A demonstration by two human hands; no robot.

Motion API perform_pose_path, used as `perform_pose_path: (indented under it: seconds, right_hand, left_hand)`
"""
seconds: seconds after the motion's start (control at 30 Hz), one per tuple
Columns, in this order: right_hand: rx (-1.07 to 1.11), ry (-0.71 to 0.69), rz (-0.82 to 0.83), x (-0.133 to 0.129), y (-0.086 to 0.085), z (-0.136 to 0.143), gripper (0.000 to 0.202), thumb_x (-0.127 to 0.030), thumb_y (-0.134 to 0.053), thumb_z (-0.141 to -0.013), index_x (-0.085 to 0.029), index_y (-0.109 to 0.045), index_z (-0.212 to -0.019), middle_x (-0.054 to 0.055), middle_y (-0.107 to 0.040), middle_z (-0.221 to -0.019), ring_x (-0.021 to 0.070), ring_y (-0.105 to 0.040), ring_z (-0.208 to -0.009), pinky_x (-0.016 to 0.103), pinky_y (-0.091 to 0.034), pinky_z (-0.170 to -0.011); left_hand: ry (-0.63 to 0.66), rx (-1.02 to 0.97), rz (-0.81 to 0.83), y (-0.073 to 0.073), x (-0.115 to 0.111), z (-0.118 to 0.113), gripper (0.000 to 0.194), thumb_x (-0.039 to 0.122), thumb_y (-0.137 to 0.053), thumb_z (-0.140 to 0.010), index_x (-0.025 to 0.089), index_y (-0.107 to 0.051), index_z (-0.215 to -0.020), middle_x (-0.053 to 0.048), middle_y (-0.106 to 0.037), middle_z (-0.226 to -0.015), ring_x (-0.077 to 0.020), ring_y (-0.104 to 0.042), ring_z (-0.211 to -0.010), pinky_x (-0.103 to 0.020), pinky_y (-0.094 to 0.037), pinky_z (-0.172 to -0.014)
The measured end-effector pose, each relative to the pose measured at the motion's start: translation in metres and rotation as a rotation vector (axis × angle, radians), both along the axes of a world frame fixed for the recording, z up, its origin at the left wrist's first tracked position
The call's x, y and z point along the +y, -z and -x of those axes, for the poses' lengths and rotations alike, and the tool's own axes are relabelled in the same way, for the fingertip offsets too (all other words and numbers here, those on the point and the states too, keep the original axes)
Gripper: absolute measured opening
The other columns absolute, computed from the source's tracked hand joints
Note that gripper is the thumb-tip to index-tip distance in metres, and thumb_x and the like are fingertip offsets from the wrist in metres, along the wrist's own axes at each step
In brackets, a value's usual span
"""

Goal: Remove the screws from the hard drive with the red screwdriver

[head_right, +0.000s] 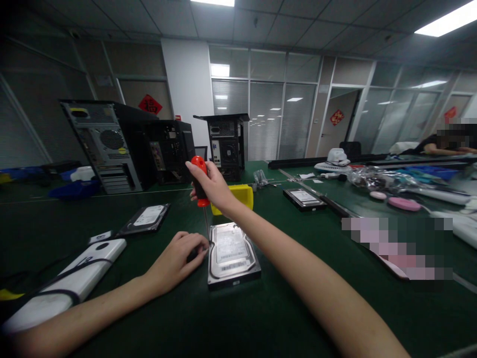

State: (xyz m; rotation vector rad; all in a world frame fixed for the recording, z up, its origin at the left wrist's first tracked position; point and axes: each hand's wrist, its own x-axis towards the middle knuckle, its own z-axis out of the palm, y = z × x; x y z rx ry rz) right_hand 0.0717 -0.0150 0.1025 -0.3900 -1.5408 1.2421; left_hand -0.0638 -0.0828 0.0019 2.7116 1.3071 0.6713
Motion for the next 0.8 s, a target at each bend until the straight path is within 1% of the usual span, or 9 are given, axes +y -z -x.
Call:
perform_pose_path:
  seconds: [0.07, 0.17, 0.33, 0.4, 0.5, 0.6, 0.67, 0.8]
  right_hand:
    - [0.005, 0.024, -0.035, -0.0003, 0.0001, -0.0005, 0.036, -0.045, -0.064, -0.073, -0.021, -0.04, -0.088, -0.005, -0.053, -0.068, 0.0084, -0.054, -0.051, 0.022, -0.05, -0.046]
    - [0.013, 0.009, -0.064, -0.0009, 0.0008, -0.0011, 0.039, -0.042, -0.065, -0.072, -0.022, -0.036, -0.089, -0.006, -0.055, -0.066, 0.0083, -0.054, -0.05, 0.022, -0.05, -0.047]
    - [0.014, -0.006, -0.054, -0.0021, 0.0013, -0.0009, 0.04, -0.044, -0.064, -0.072, -0.023, -0.037, -0.092, -0.009, -0.05, -0.059, 0.0069, -0.049, -0.043, 0.019, -0.045, -0.042]
    - [0.013, 0.002, -0.038, -0.0028, 0.0002, -0.0005, 0.037, -0.048, -0.06, -0.075, -0.023, -0.039, -0.092, -0.009, -0.049, -0.058, 0.0069, -0.048, -0.043, 0.02, -0.045, -0.043]
    - [0.004, -0.019, 0.003, -0.0037, -0.0018, -0.0001, 0.033, -0.053, -0.047, -0.082, -0.022, -0.042, -0.092, -0.008, -0.047, -0.054, 0.0075, -0.048, -0.042, 0.02, -0.045, -0.043]
    - [0.016, -0.058, 0.022, -0.0041, -0.0023, 0.0, 0.033, -0.054, -0.039, -0.086, -0.021, -0.044, -0.09, -0.006, -0.047, -0.055, 0.0077, -0.049, -0.043, 0.02, -0.045, -0.044]
    - [0.016, -0.06, 0.014, -0.0044, -0.0019, -0.0002, 0.032, -0.052, -0.041, -0.086, -0.02, -0.045, -0.088, -0.005, -0.048, -0.057, 0.0074, -0.049, -0.044, 0.02, -0.046, -0.044]
    - [-0.016, -0.018, -0.055, -0.006, -0.0018, -0.0005, 0.029, -0.047, -0.055, -0.079, -0.02, -0.045, -0.086, -0.006, -0.051, -0.063, 0.007, -0.052, -0.046, 0.02, -0.047, -0.045]
  left_hand:
    - [-0.003, -0.001, 0.001, -0.0002, 0.0005, -0.0002, 0.01, 0.019, -0.043, -0.088, 0.019, -0.053, -0.087, 0.001, -0.055, -0.077, -0.0157, -0.049, -0.071, -0.033, -0.033, -0.077]
    - [-0.003, -0.004, 0.006, -0.0006, 0.001, -0.0003, 0.009, 0.019, -0.043, -0.088, 0.019, -0.053, -0.087, 0.001, -0.055, -0.076, -0.0157, -0.049, -0.072, -0.033, -0.033, -0.077]
    - [0.0, -0.008, -0.001, 0.0, 0.0013, 0.0004, 0.009, 0.019, -0.044, -0.087, 0.019, -0.053, -0.086, 0.002, -0.055, -0.076, -0.0154, -0.049, -0.071, -0.033, -0.033, -0.077]
    - [0.0, -0.006, 0.0, 0.0001, 0.0013, 0.0005, 0.009, 0.019, -0.044, -0.087, 0.019, -0.053, -0.086, 0.002, -0.055, -0.076, -0.0155, -0.049, -0.072, -0.033, -0.033, -0.077]
    - [-0.001, 0.002, 0.002, -0.0002, 0.0008, 0.0001, 0.009, 0.019, -0.043, -0.088, 0.019, -0.052, -0.086, 0.001, -0.055, -0.077, -0.0155, -0.049, -0.071, -0.033, -0.033, -0.077]
    - [-0.001, 0.001, 0.002, -0.0011, 0.0002, -0.0004, 0.009, 0.019, -0.043, -0.087, 0.019, -0.052, -0.086, 0.001, -0.055, -0.077, -0.0155, -0.049, -0.071, -0.033, -0.033, -0.076]
    - [0.001, -0.003, 0.002, -0.0016, 0.0, -0.0005, 0.01, 0.018, -0.043, -0.087, 0.019, -0.052, -0.086, 0.001, -0.055, -0.077, -0.0157, -0.049, -0.072, -0.033, -0.033, -0.076]
    - [0.003, -0.007, -0.004, -0.0019, -0.0004, -0.0004, 0.01, 0.019, -0.043, -0.087, 0.019, -0.053, -0.086, 0.001, -0.056, -0.077, -0.0158, -0.049, -0.071, -0.033, -0.034, -0.076]
